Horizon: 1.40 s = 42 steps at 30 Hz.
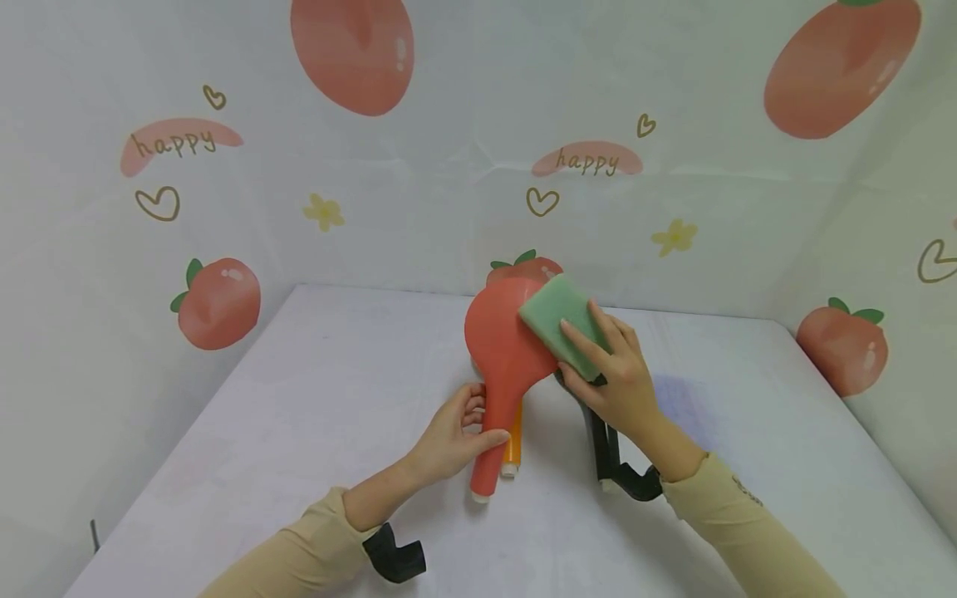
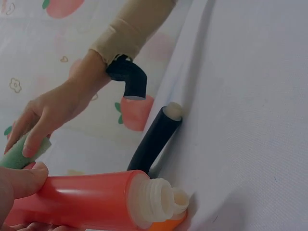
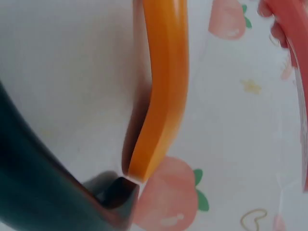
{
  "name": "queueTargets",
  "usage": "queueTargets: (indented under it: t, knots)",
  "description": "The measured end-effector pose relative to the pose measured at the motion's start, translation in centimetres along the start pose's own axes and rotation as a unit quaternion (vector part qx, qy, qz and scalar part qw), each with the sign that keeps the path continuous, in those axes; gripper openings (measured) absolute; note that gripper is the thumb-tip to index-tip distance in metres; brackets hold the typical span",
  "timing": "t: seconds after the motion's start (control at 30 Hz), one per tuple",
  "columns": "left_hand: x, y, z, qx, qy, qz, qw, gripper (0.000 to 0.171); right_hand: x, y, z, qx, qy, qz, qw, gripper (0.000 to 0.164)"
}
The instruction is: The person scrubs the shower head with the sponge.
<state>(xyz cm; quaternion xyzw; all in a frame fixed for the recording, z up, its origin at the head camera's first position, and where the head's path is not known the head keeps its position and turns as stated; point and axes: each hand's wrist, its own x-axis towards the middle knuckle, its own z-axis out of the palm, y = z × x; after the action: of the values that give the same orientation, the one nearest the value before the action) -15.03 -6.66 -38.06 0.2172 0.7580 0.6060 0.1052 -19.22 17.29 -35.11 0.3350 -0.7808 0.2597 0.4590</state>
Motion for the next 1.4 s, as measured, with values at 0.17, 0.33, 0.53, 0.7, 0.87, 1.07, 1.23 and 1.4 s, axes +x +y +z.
queueTargets:
  t: [0.17, 0.33, 0.53, 0.7, 0.87, 1.07, 1.23, 1.4]
  knots:
    - [-0.1, -0.1, 0.1, -0.001, -0.001, -0.002, 1.0000, 0.056, -0.1, 0.5, -0.1, 0.006, -0.006, 0.055, 0.998, 0.044]
    - [-0.1, -0.2, 0.2, 0.005, 0.002, 0.011, 0.9999, 0.056, 0.0, -0.5, 0.3, 0.008, -0.018, -0.002, 1.000, 0.040]
    - [-0.1, -0.2, 0.2, 0.010, 0.001, 0.029, 0.9995, 0.056, 0.1, -1.6, 0.6, -0.003, -0.019, -0.094, 0.995, 0.033]
    - [-0.1, -0.3, 0.2, 0.007, 0.000, 0.022, 0.9997, 0.055, 0.2, -1.1, 0.1, -0.005, -0.016, -0.093, 0.996, 0.033]
    - [-0.2, -0.1, 0.1, 0.011, 0.000, 0.014, 0.9998, 0.056, 0.4, 0.2, -0.4, -0.002, -0.004, -0.001, 1.000, 0.041]
    - [-0.4, 0.5, 0.2, 0.021, -0.004, 0.027, 0.9994, 0.054, 0.8, 0.7, -0.6, 0.003, -0.001, 0.057, 0.998, 0.046]
    - [-0.4, 0.7, 0.3, 0.021, -0.001, 0.029, 0.9993, 0.055, 1.0, -0.2, -0.2, 0.006, -0.026, -0.010, 1.000, 0.041]
    - [-0.5, 0.6, 0.2, 0.025, 0.001, 0.031, 0.9992, 0.055, 1.2, -0.5, -0.1, 0.000, -0.019, -0.043, 0.999, 0.038]
